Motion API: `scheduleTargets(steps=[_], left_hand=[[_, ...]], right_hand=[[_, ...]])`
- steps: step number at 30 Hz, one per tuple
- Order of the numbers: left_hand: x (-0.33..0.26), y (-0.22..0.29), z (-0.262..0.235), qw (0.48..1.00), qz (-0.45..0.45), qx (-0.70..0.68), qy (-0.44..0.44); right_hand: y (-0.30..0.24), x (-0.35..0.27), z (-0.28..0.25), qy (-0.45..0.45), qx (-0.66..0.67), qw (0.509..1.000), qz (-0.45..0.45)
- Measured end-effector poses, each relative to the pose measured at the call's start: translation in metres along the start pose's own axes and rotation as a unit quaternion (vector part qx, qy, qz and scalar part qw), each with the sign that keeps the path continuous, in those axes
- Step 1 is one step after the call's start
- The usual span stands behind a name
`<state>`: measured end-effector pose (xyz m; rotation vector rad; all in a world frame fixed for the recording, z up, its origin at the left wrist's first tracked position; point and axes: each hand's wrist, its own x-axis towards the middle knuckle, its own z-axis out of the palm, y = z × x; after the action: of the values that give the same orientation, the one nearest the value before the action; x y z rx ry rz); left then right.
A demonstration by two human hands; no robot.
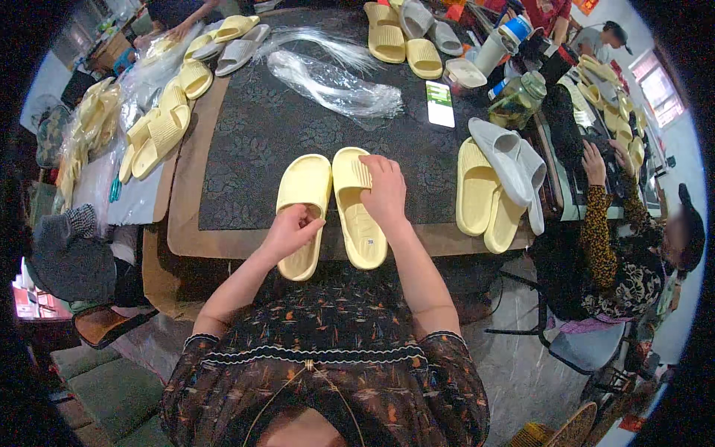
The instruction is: The person connects pairs of slippers together using thin plastic ties by hand.
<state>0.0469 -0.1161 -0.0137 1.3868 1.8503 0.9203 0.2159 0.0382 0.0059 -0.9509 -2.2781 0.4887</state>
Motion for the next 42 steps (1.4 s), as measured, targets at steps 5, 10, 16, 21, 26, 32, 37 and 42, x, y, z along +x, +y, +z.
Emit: scheduleTargets(steps=[5, 10, 16, 21, 26, 32, 37, 42], left_hand=[[-0.004, 0.023, -0.019, 0.996, -0.037, -0.081, -0.027], [-0.019, 0.046, -0.06, 0.985, -0.064, -0.059, -0.146], [-0.003, 0.038, -0.09, 0.996, 0.014, -0.083, -0.036], [0.019, 0.036, -0.089, 0.994, 0.089, 0.053, 0.039], [0.043, 0.043, -0.079, 0.978, 0.155, 0.125, 0.055], [0.09, 0.045, -0.063, 0.956, 0.192, 0.222, 0.025], [0.123, 0.052, -0.045, 0.933, 0.172, 0.309, -0.065], [0.128, 0.044, -0.024, 0.943, 0.142, 0.287, -0.089]], right_hand=[[-0.008, -0.006, -0.002, -0.002, -0.013, 1.0, 0.019], [-0.012, -0.018, -0.005, -0.019, -0.037, 0.999, 0.029], [-0.027, -0.039, -0.016, -0.073, -0.052, 0.996, 0.03], [-0.021, -0.033, -0.029, -0.096, 0.026, 0.995, 0.012], [-0.018, -0.004, -0.035, -0.09, 0.136, 0.986, 0.013], [-0.001, 0.015, -0.006, 0.019, 0.264, 0.959, 0.1], [0.0, 0.001, 0.015, 0.099, 0.322, 0.934, 0.118], [0.024, -0.014, 0.022, 0.155, 0.336, 0.918, 0.144]])
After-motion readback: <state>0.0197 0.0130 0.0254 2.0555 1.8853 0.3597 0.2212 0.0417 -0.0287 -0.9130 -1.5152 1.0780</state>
